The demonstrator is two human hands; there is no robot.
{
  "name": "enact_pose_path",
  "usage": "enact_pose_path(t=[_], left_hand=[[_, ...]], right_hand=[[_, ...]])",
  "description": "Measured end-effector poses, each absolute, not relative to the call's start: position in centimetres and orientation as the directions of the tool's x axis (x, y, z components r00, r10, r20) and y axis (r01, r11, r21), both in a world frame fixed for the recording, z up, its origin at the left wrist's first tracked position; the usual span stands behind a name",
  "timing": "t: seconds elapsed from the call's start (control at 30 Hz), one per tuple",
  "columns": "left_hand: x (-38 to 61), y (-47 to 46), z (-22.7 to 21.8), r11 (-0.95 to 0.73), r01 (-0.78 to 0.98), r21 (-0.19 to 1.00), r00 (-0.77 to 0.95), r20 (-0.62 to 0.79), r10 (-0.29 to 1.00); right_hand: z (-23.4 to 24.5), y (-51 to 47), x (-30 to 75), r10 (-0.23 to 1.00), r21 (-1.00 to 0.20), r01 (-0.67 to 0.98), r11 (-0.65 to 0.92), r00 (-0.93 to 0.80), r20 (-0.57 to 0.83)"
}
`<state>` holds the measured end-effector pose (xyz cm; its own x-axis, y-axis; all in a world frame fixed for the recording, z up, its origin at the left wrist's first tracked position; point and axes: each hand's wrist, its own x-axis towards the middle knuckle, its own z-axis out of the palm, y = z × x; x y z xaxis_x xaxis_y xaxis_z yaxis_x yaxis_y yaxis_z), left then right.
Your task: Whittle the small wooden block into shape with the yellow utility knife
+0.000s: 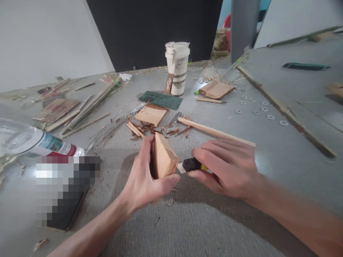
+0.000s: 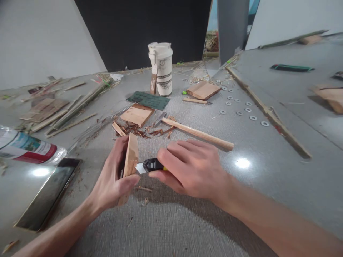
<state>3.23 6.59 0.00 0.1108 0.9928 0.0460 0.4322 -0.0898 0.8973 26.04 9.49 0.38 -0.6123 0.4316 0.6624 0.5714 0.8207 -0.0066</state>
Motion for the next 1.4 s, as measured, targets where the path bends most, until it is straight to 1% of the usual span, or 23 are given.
enact_pose_path(t=[0.3,0.5,0.6,0.77,0.9,1.1,1.27,1.4], left_hand=[[3.4,6.8,-0.1,-0.083,0.388,0.918,0.149,0.026,0.988],[3.5,6.8,-0.2,-0.054,0.426,0.903,0.128,-0.001,0.992],[3.6,6.8,-0.2,-0.067,0.442,0.894,0.134,0.007,0.991],[3.8,6.6,0.0,-0.067,0.421,0.905,0.156,0.001,0.988],[3.8,6.4,0.2,-0.082,0.462,0.883,0.144,0.016,0.989],[4.0,6.2,0.3,-0.073,0.460,0.885,0.118,0.020,0.993],[4.1,6.2,0.4,-0.048,0.451,0.891,0.101,0.003,0.995],[4.2,5.8,0.6,-0.041,0.436,0.899,0.093,0.001,0.996]], right_hand=[[0.5,9.8,26.3,0.431,-0.041,0.530,0.847,-0.640,0.636],[0.6,9.3,25.9,0.403,-0.027,0.489,0.872,-0.684,0.608],[0.6,9.3,25.9,0.413,-0.028,0.505,0.863,-0.672,0.614],[0.5,9.3,26.1,0.413,-0.019,0.504,0.863,-0.684,0.601],[0.8,9.2,26.2,0.429,-0.021,0.532,0.847,-0.658,0.619],[1.1,9.3,26.2,0.419,0.019,0.560,0.829,-0.642,0.642],[1.2,9.3,26.3,0.435,0.037,0.593,0.804,-0.630,0.644],[1.6,9.2,26.4,0.403,0.059,0.575,0.816,-0.639,0.655]])
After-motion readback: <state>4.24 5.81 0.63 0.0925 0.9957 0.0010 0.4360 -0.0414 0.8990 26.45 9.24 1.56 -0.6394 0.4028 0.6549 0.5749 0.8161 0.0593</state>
